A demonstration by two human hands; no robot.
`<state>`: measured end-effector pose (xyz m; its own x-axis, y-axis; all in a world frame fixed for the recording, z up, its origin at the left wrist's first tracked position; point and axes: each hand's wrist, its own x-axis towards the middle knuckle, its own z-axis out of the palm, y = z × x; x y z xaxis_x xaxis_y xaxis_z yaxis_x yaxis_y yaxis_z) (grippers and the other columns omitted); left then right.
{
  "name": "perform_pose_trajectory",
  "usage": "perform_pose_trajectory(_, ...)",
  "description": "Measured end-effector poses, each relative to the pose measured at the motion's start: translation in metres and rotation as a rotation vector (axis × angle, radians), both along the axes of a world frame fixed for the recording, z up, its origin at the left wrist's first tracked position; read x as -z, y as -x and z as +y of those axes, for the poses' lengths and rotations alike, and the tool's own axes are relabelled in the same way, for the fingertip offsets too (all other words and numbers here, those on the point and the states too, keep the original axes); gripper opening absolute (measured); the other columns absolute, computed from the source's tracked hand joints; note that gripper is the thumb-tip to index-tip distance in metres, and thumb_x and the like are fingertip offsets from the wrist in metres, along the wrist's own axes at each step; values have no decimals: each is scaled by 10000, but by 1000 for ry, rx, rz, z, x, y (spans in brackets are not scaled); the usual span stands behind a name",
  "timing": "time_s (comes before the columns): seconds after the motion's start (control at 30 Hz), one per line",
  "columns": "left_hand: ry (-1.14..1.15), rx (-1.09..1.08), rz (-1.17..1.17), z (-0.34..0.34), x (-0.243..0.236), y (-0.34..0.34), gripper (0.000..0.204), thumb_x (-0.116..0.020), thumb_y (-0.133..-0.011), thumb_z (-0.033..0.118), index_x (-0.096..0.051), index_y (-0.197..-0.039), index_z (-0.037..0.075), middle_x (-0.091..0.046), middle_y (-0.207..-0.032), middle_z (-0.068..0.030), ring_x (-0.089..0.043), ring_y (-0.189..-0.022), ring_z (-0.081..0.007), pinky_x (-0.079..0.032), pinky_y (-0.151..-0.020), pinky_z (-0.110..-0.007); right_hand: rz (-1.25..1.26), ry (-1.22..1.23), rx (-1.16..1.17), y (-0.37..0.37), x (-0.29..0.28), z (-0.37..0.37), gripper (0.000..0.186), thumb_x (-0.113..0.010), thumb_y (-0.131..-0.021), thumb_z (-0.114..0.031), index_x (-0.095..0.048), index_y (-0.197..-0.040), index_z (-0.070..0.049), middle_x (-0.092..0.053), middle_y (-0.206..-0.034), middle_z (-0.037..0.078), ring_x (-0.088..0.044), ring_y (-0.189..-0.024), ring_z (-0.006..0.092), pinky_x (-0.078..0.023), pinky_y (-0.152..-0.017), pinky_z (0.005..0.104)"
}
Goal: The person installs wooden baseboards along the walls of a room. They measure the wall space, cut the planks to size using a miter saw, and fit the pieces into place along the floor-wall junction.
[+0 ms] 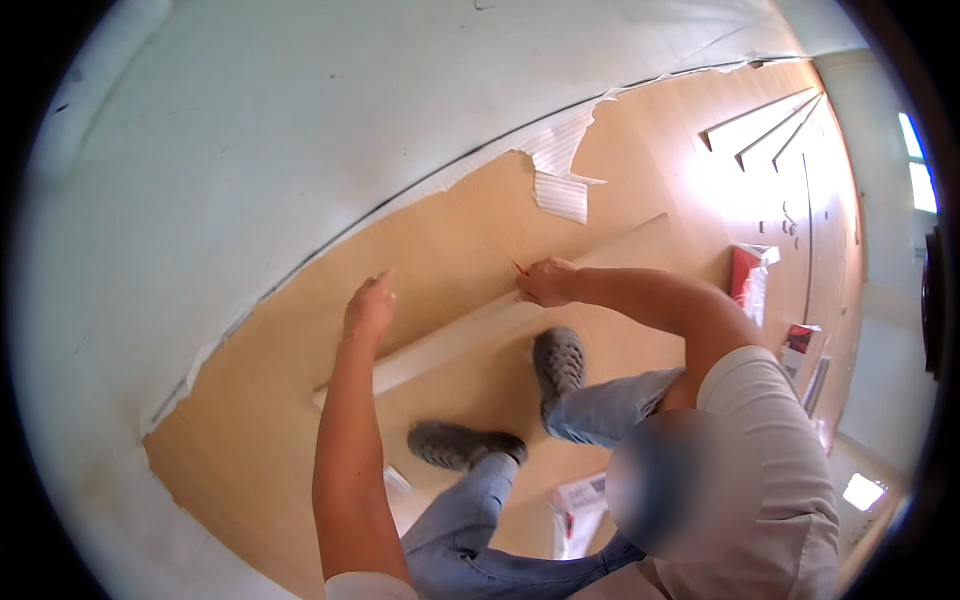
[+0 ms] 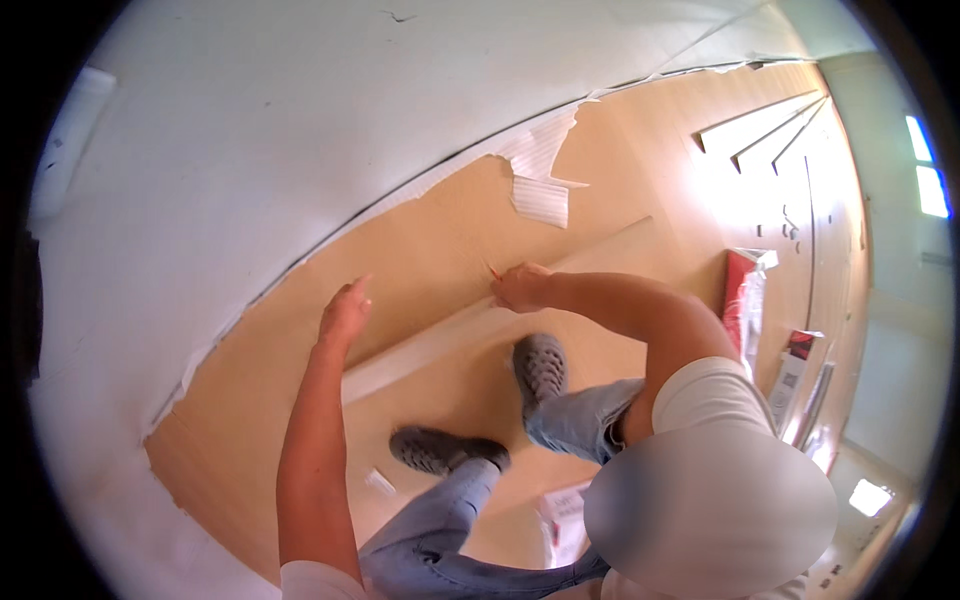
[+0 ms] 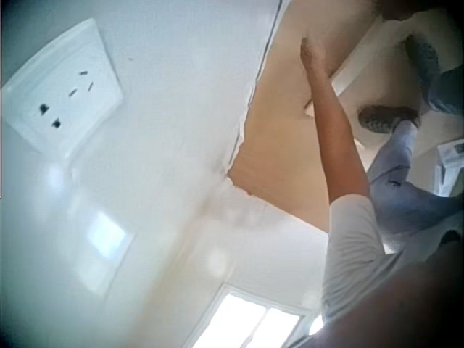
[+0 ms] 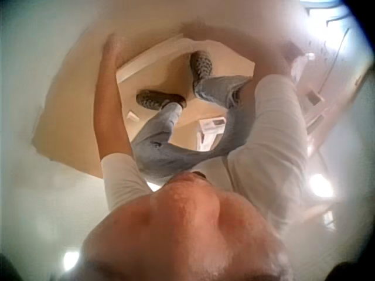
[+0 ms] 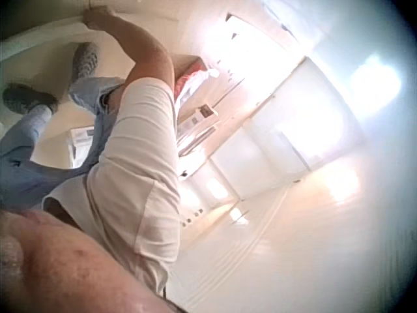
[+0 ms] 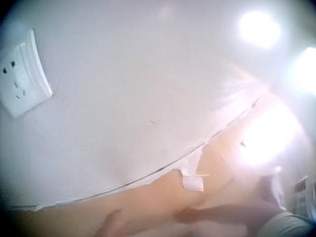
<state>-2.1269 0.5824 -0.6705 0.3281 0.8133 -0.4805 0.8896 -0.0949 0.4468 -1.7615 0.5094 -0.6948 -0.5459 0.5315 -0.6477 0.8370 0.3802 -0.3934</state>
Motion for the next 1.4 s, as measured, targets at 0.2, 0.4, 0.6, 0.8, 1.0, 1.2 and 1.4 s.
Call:
perform_pose_trajectory(0.2,-224,226,12,90,40,-49,620,-574,-912,132,-329,-1473,228,-563,-1254,-176,-562,-1140,-345,-468,-961,-445,185,-47,62,-33,17,39,292,-582,-919,-284,-503,-1077,-51,-659,-855,165,-652,-866,354,-504,-753,472)
perform_pose_trajectory(0.4,-188,118,84,114,9,-87,625,-578,-914,147,-321,-1474,249,-574,-1225,-175,-571,-1125,-333,-478,-950,-433,-509,-534,-9,-77,-5,120,445,-446,-963,-343,-494,-1293,-49,-648,-1090,168,-583,-1060,316,-468,-845,431)
perform_pose_trajectory(0.6,-449,106,74,96,35,-82,586,-580,-906,150,-367,-1446,226,-610,-1127,-157,-588,-1076,-321,-490,-933,-417,-54,-759,271,-99,40,146,418,-496,-895,-155,-511,-1293,-28,-444,-1398,189,-464,-1263,315,-444,-984,410)
perform_pose_trajectory(0.8,-703,193,169,93,74,-53,305,-551,-887,131,-628,-1168,43,-602,-1139,-194,-581,-1067,-362,-492,-888,-422,-534,-304,292,-66,16,143,197,-575,-859,-200,-711,-948,-90,-707,-978,85,-684,-936,265,-546,-716,459)
perform_pose_trajectory(1.0,-607,31,307,66,67,-39,388,-538,-867,17,-549,-1250,75,-554,-1172,-202,-617,-989,-378,-525,-797,-449,-106,-466,575,-15,13,155,263,-506,-884,-200,-572,-1082,-39,-682,-1040,136,-668,-969,300,-533,-754,431)
perform_pose_trajectory(1.2,-694,-99,149,65,74,-40,404,-610,-850,45,-531,-1241,103,-547,-1164,-204,-617,-982,-383,-519,-795,-457,121,-584,943,37,32,183,412,-584,-828,-305,-543,-1071,25,-679,-961,146,-672,-909,283,-529,-719,431)
perform_pose_trajectory(1.4,-590,-446,212,66,65,-78,303,-609,-902,165,-546,-1184,74,-594,-1087,-214,-609,-987,-389,-504,-797,-474,242,-537,997,17,14,181,473,-604,-806,-323,-530,-1107,35,-666,-961,206,-654,-906,333,-519,-732,435)
